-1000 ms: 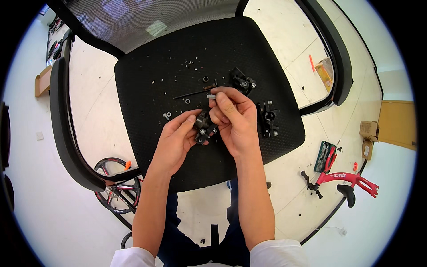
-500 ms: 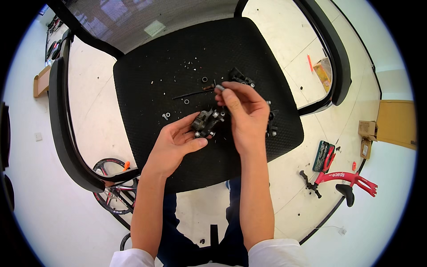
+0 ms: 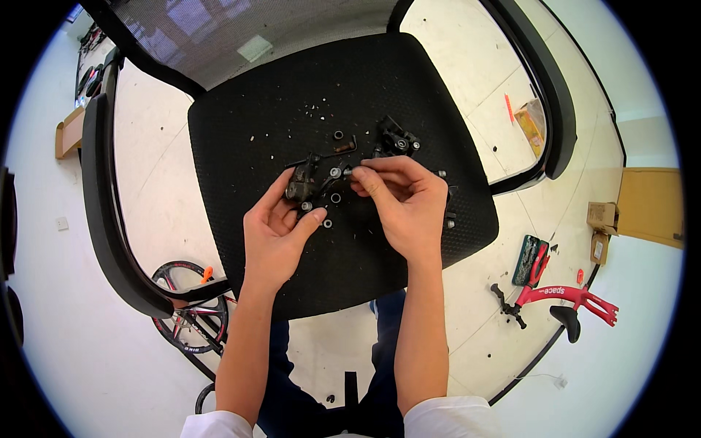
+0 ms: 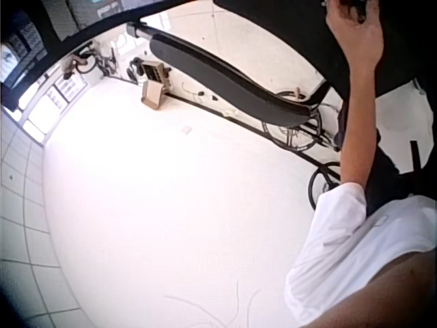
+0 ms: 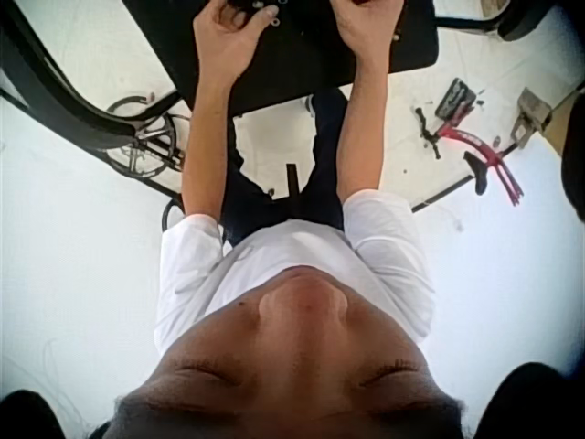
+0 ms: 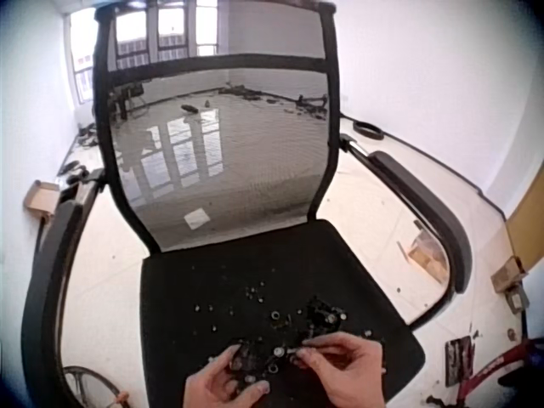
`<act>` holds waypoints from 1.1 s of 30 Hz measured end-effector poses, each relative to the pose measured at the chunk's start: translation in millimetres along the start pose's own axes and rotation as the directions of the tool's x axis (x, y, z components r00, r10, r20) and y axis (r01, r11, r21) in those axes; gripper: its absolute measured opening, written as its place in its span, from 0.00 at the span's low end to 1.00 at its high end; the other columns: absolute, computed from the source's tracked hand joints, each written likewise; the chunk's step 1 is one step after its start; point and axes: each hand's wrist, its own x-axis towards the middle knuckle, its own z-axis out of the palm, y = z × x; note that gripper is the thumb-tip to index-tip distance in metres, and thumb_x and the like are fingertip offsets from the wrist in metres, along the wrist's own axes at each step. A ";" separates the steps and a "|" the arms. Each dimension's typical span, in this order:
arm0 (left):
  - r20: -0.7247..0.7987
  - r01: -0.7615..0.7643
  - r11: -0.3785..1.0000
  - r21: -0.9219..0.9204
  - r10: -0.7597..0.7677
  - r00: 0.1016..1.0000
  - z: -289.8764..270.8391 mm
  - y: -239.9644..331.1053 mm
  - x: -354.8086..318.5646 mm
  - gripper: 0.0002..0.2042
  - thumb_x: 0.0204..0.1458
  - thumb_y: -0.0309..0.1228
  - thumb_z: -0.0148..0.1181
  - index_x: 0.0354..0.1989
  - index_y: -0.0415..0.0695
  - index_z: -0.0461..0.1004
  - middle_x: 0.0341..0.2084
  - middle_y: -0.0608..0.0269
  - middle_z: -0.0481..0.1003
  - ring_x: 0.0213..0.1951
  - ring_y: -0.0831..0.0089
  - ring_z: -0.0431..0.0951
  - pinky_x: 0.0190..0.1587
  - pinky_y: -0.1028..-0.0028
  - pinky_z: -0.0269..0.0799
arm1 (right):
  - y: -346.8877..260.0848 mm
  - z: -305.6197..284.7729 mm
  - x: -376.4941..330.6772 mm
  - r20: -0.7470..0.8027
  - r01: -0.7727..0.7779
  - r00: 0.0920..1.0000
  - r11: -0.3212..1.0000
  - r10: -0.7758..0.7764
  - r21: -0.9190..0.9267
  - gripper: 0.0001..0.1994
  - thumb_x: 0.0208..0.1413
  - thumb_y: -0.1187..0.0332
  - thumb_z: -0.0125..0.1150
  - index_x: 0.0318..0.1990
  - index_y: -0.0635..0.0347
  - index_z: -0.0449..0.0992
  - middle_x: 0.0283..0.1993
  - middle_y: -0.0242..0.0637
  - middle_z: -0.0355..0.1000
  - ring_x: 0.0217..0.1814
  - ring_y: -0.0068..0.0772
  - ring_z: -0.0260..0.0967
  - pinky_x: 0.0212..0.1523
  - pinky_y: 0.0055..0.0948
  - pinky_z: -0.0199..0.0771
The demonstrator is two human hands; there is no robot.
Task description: The person assembles small mechanical components on a black chair seat, picking up parts, inserting pins, and joining pieces together. The person handles multiple small parts and uses an Allen key to tighten connections.
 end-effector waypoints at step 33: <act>0.013 -0.284 0.816 0.504 0.321 0.947 8.2 -2.4 -3.0 0.30 0.45 0.16 0.67 0.60 0.34 0.68 0.49 0.57 0.70 0.47 0.75 0.77 0.46 0.77 0.78 | 21.1 16.7 3.1 -0.021 -0.146 0.988 0.966 0.154 0.213 0.07 0.58 0.76 0.65 0.42 0.70 0.78 0.40 0.43 0.81 0.42 0.23 0.78 0.46 0.21 0.77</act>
